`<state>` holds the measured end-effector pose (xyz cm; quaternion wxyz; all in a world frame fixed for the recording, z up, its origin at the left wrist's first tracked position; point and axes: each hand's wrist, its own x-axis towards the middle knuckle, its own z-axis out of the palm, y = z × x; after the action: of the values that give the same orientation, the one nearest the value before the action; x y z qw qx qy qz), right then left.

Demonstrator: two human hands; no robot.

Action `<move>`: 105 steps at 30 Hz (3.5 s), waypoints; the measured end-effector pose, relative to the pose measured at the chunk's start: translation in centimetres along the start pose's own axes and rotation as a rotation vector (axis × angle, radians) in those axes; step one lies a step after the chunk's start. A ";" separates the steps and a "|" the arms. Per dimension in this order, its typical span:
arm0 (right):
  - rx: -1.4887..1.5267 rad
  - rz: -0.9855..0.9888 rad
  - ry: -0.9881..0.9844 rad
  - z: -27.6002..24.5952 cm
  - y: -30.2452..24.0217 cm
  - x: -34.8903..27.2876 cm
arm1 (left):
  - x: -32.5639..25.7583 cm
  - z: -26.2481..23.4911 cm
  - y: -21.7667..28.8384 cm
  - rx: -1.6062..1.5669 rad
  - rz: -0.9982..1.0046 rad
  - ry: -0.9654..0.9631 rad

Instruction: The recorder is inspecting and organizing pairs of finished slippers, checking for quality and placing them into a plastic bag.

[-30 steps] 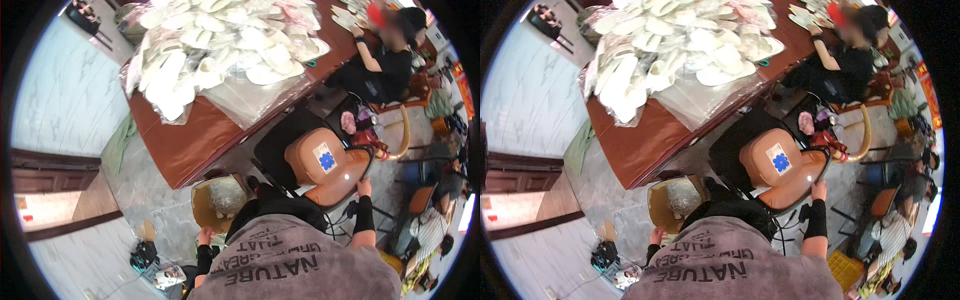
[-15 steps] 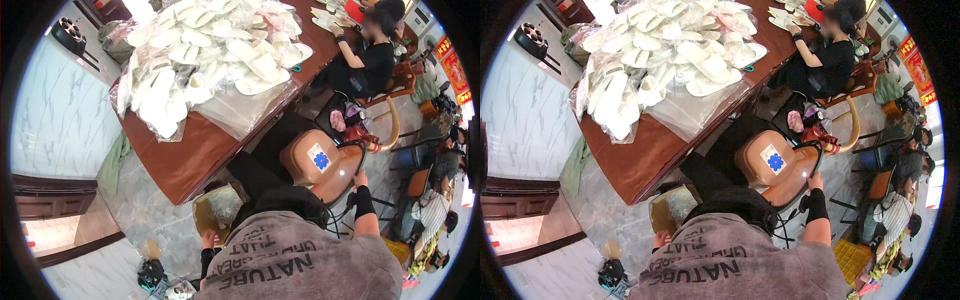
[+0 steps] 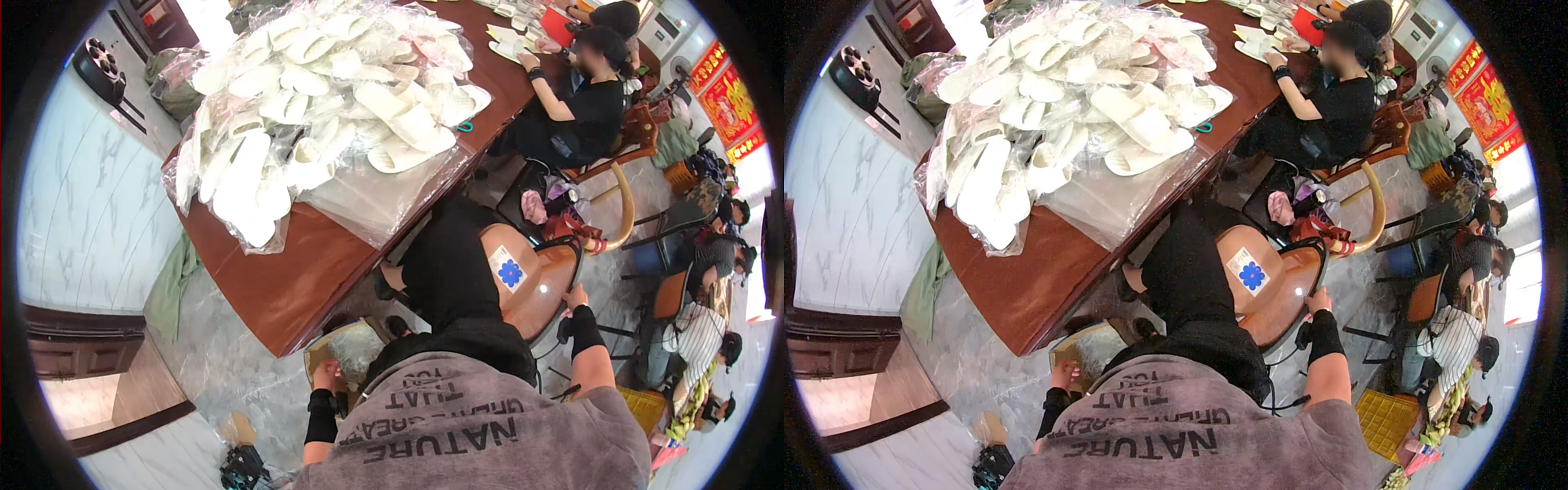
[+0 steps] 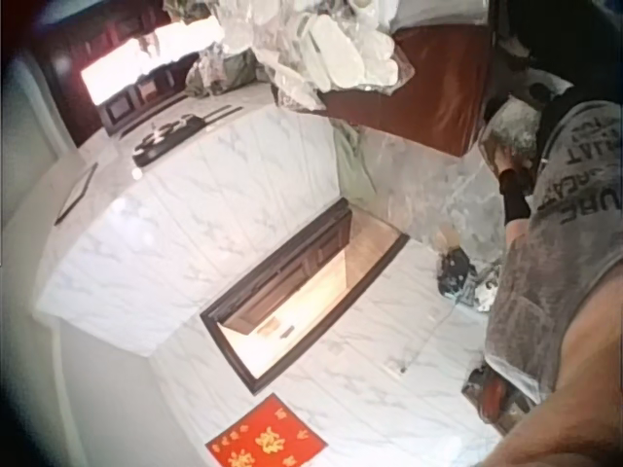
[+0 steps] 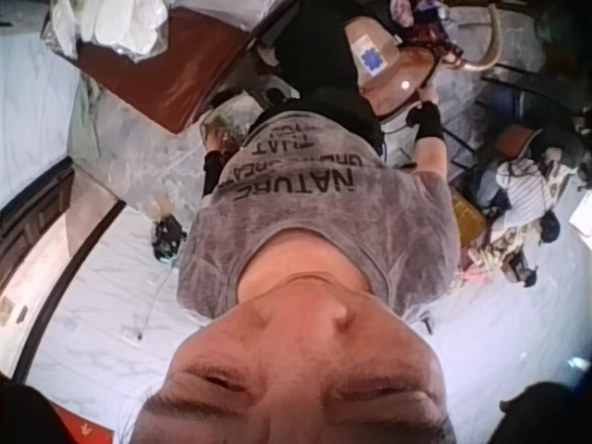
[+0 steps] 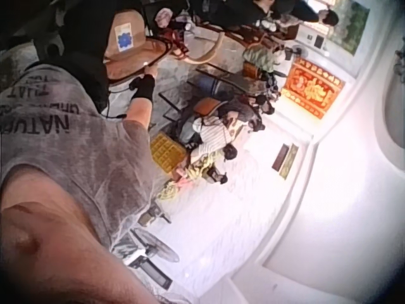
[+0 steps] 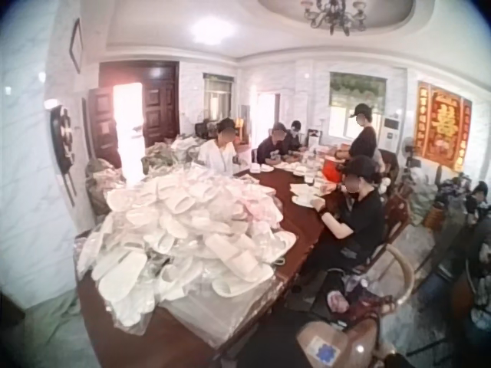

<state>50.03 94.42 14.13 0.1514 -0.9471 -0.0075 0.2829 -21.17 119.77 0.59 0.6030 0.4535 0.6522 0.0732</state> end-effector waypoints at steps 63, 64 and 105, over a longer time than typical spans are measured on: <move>-1.307 -1.432 -1.193 8.3 -27.0 31.7 | 5.8 21.0 36.9 0.772 0.707 0.478; -1.297 -1.432 -1.179 8.2 -27.1 31.6 | 5.7 20.6 37.2 0.738 0.676 0.421; -1.277 -0.801 -0.675 3.1 -34.8 27.6 | 10.5 32.9 -13.5 0.106 -0.600 0.465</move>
<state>74.00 131.26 7.10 -0.3368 -0.6406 -0.5491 0.4180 1.56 104.24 -24.32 0.4096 0.2442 0.8781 -0.0394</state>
